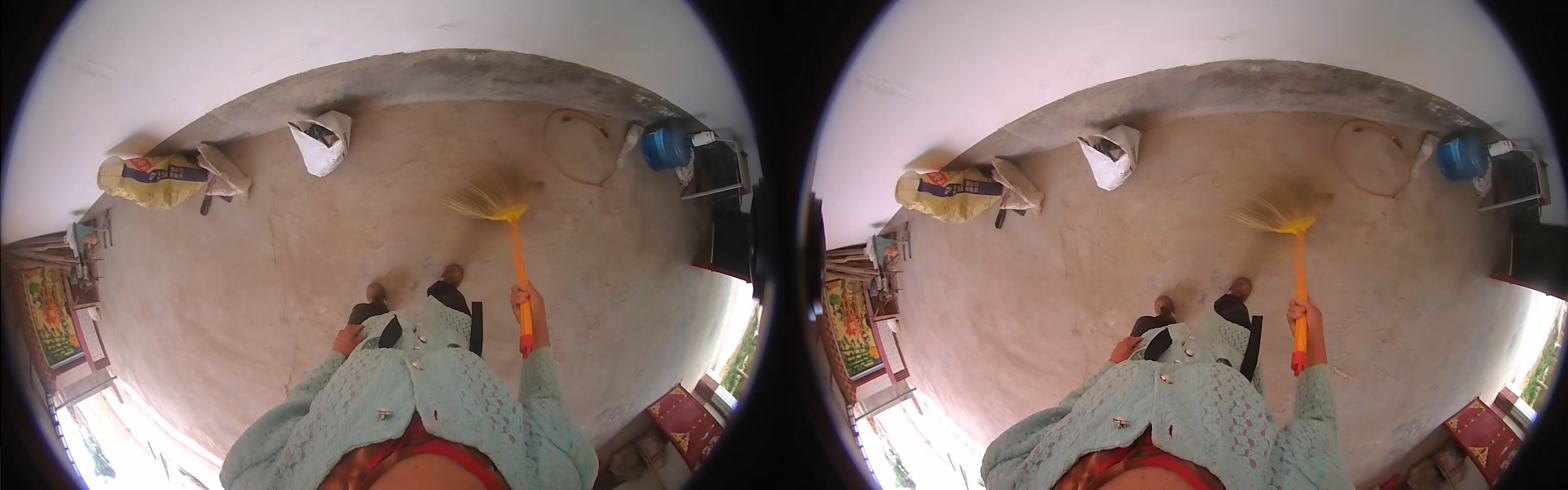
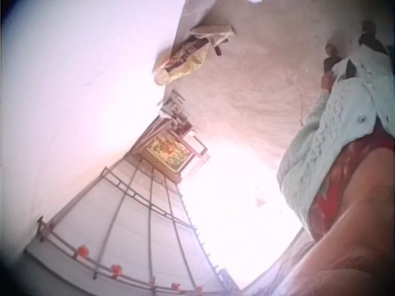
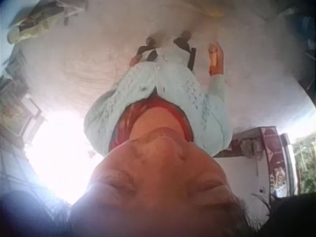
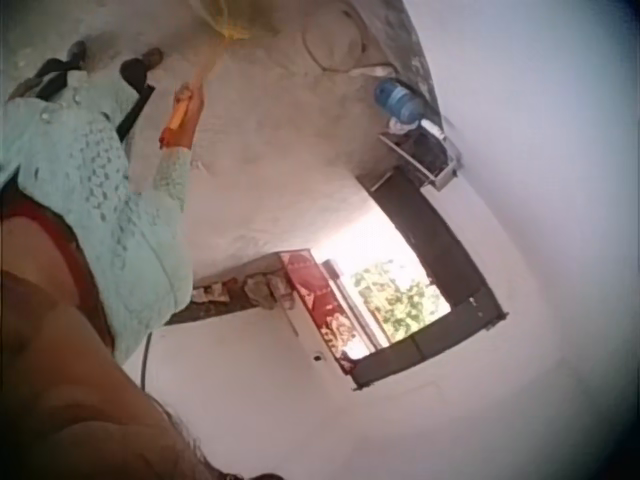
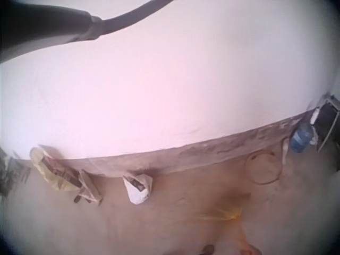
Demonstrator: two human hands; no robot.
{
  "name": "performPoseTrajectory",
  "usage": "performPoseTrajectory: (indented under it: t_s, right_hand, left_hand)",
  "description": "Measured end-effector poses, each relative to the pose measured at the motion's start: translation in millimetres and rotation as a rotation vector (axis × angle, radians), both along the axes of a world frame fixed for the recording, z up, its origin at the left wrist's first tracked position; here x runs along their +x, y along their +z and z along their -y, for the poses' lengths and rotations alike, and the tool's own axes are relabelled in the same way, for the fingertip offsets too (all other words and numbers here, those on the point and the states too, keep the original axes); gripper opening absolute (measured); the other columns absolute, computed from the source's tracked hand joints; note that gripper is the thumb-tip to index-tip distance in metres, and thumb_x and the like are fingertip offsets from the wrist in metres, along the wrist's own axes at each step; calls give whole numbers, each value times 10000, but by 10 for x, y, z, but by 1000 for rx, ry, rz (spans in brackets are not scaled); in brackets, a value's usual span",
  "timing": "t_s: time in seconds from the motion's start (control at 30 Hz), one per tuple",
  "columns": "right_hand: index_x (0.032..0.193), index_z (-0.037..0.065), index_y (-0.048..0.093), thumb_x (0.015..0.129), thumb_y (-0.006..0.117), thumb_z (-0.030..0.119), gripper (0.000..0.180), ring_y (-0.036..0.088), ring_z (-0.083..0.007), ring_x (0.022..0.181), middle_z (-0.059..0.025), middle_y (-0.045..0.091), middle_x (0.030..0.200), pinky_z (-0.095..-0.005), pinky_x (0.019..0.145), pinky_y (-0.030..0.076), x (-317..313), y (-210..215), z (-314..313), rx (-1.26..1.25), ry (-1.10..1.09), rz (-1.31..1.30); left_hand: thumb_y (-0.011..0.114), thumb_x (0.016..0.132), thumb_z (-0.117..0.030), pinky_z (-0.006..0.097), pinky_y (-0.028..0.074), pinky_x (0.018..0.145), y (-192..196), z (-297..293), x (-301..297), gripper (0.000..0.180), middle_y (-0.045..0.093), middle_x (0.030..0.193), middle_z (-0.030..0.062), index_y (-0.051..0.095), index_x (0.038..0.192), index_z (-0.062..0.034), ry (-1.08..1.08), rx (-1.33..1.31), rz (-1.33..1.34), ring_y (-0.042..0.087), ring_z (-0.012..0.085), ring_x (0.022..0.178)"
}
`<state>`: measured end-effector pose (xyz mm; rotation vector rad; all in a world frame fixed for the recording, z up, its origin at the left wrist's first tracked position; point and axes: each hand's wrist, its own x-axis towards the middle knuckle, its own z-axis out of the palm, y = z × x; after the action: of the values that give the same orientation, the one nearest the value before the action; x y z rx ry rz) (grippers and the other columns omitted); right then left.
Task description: The person sweeps a concrete floor with a yellow broom, moving debris toward the doorway. The person repeatedly sweeps different areas of the room, including near a water dispenser and along the walls.
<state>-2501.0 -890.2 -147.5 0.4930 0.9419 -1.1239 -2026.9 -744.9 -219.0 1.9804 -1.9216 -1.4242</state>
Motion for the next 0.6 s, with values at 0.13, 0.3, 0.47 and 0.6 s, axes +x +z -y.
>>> performPoseTrajectory:
  t_s: [0.13, 0.3, 0.47, 0.6]
  right_hand:
    - [1029, 115, 405, 768, 406, -43, 305, 332, -37, 442, -3, 348, 628, -143, 385, 331, -31, 430, -242, -118, -45, 29]
    - [1222, 226, 285, 756, 390, -66, 559, 330, -41, 456, -11, 331, 646, -145, 404, 331, -58, 624, -215, -150, 62, 128]
    - [1197, 170, 317, 777, 392, -35, 473, 326, -31, 444, 10, 324, 602, -141, 374, 311, 87, 602, 325, -200, 287, 222]
    - [1199, 149, 294, 786, 382, -22, 455, 314, -32, 437, 9, 321, 604, -147, 368, 307, 513, 295, 981, -213, 475, 273]
  left_hand:
    - [530, 735, -295, 379, 405, 766, 90, 151, -86, 353, 534, 971, 138, 536, 1014, -78, 41, 44, 31, 509, 310, 878]
    - [540, 728, -265, 362, 402, 793, 251, 357, -212, 350, 527, 1003, 147, 535, 1019, -70, 124, 50, 64, 507, 304, 908]
    - [559, 710, -204, 345, 400, 802, 543, 673, -334, 329, 530, 1001, 131, 533, 998, -47, 141, -102, -24, 498, 294, 926]
    - [570, 699, -199, 353, 393, 811, 686, 955, -410, 336, 521, 1023, 101, 524, 1006, -69, 109, -114, -40, 481, 278, 954]
